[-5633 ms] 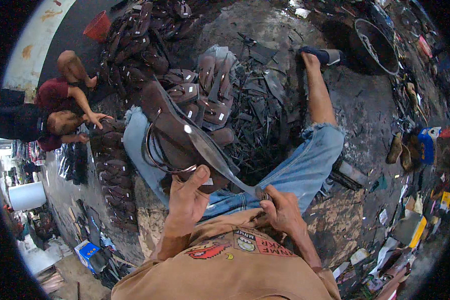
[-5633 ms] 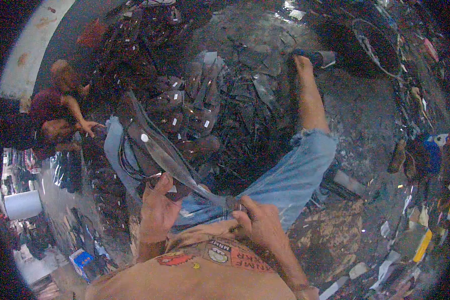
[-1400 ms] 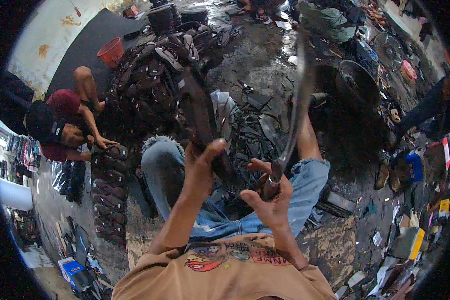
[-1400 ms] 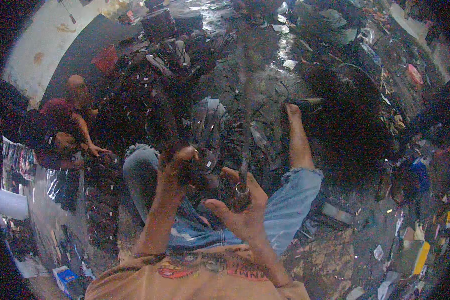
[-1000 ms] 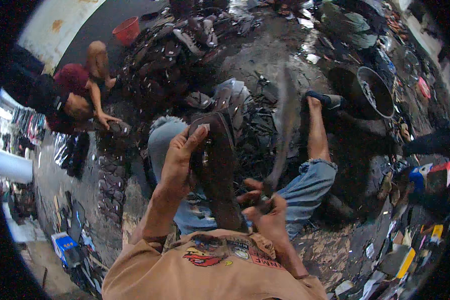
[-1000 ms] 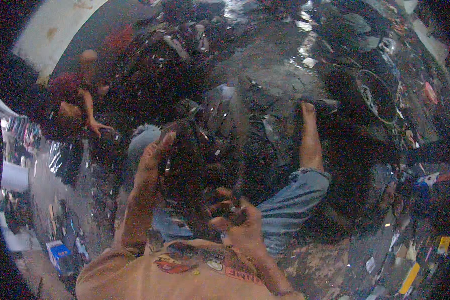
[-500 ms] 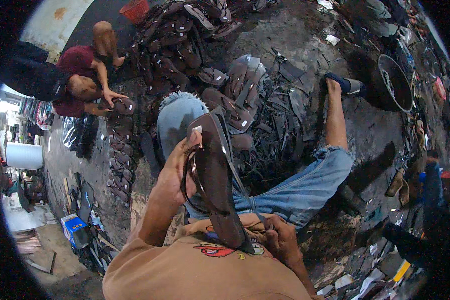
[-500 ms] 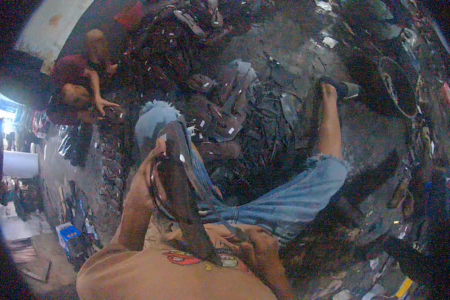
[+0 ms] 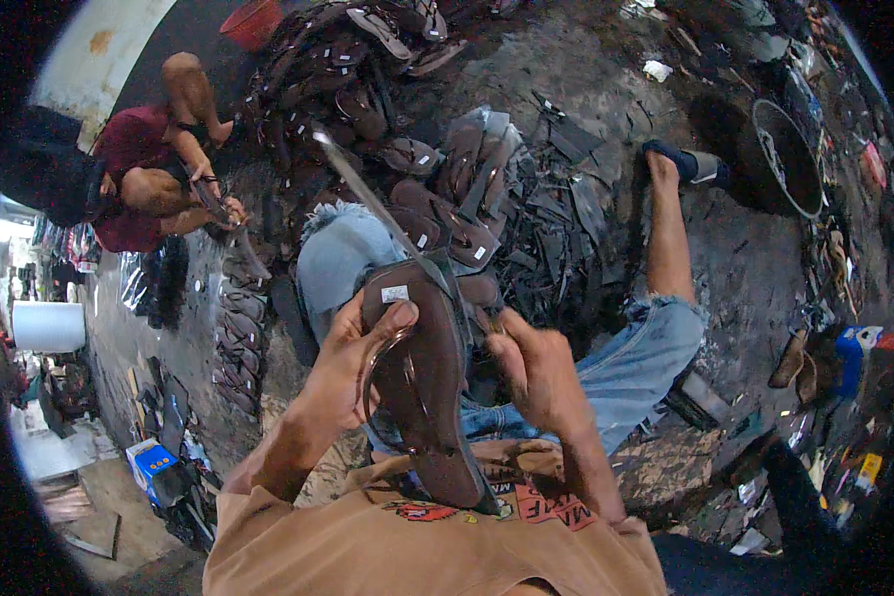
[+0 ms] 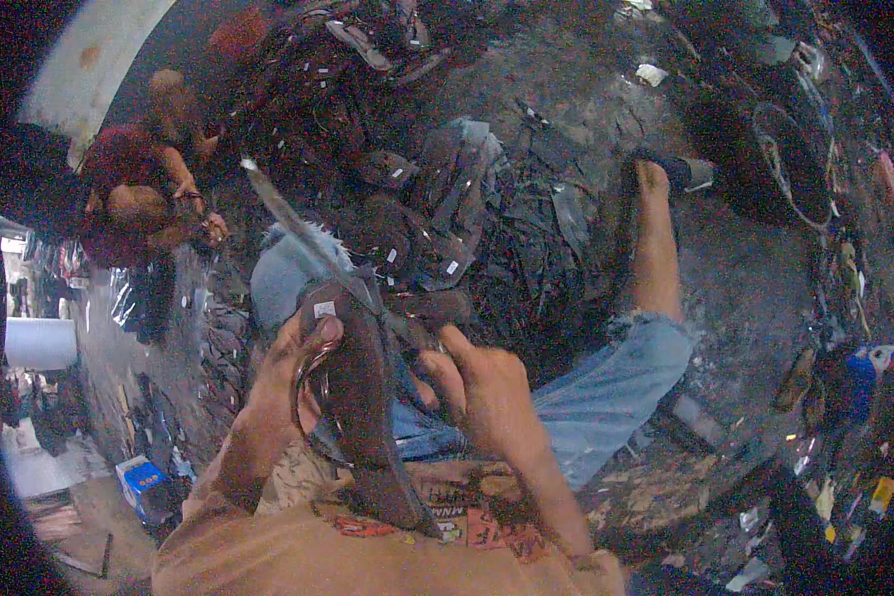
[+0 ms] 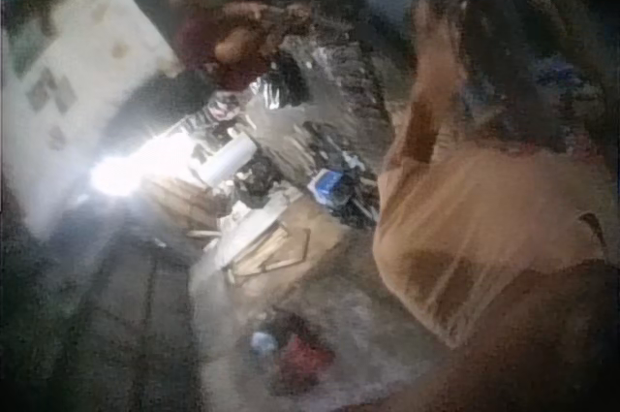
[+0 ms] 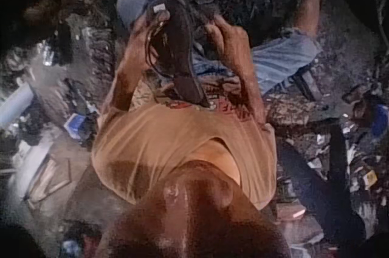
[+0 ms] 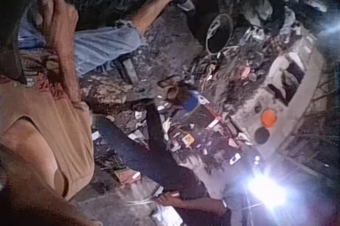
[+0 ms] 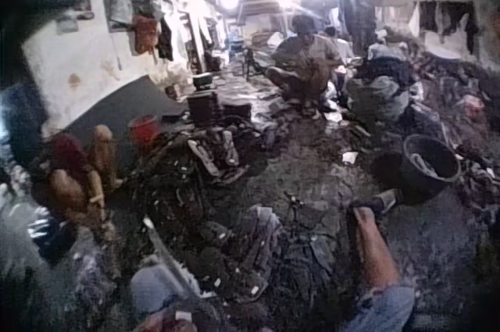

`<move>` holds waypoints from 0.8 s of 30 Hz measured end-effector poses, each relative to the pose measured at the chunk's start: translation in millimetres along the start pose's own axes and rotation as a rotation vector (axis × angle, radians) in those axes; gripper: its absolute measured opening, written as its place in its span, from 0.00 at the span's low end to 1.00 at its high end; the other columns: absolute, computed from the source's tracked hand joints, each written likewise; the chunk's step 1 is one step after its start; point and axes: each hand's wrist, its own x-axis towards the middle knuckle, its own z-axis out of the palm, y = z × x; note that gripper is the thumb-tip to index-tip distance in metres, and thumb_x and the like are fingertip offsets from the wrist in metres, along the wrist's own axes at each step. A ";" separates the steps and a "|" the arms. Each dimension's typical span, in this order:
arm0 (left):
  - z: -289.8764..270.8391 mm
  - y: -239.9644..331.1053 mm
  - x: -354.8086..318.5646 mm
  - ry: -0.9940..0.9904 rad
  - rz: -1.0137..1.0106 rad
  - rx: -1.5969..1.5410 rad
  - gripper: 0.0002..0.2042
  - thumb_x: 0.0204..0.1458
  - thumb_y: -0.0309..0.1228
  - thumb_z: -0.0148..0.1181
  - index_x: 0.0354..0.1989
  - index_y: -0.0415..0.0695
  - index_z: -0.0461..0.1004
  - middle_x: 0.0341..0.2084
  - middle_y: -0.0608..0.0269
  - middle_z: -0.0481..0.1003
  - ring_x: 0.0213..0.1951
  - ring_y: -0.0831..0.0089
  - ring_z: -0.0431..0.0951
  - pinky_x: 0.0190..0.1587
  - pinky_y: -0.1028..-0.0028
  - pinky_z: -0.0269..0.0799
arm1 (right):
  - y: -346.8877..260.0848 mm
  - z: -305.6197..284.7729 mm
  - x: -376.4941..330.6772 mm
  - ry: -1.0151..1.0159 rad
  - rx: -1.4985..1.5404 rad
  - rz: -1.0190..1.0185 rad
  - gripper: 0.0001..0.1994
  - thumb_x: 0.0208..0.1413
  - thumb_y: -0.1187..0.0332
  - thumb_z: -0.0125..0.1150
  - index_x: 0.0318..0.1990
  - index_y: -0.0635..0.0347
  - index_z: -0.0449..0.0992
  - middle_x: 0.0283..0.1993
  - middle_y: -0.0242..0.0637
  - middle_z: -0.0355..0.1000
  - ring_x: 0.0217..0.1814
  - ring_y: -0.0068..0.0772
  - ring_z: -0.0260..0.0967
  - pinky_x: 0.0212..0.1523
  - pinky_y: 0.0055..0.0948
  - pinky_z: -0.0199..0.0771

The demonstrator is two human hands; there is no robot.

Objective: The person sits on the floor and uses a knife to trim excess material from the edges of brown sandals. They handle each sandal individually, scraping and cutting along the perimeter, then place the trimmed sandals aside.

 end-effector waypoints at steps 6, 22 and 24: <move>8.7 2.8 -7.1 0.101 0.002 0.057 0.18 0.58 0.32 0.65 0.55 0.43 0.72 0.41 0.62 0.80 0.41 0.69 0.83 0.43 0.68 0.83 | -25.8 -11.9 47.9 -0.038 -0.036 -0.100 0.18 0.69 0.52 0.47 0.41 0.57 0.72 0.29 0.54 0.75 0.33 0.65 0.74 0.34 0.56 0.72; 5.5 39.8 -55.6 -0.295 -0.145 0.812 0.26 0.41 0.31 0.79 0.50 0.37 0.77 0.40 0.65 0.82 0.40 0.81 0.77 0.47 0.75 0.74 | 24.3 -33.8 -126.7 -0.089 0.266 -0.127 0.23 0.69 0.50 0.47 0.50 0.64 0.75 0.20 0.37 0.66 0.19 0.30 0.64 0.23 0.30 0.62; 3.1 32.8 -62.5 -0.240 -0.151 0.784 0.26 0.41 0.32 0.79 0.50 0.36 0.77 0.40 0.65 0.81 0.41 0.80 0.78 0.48 0.75 0.74 | 12.7 -34.1 -148.0 -0.247 0.311 0.117 0.21 0.64 0.54 0.51 0.50 0.65 0.74 0.37 0.49 0.73 0.38 0.53 0.70 0.40 0.42 0.69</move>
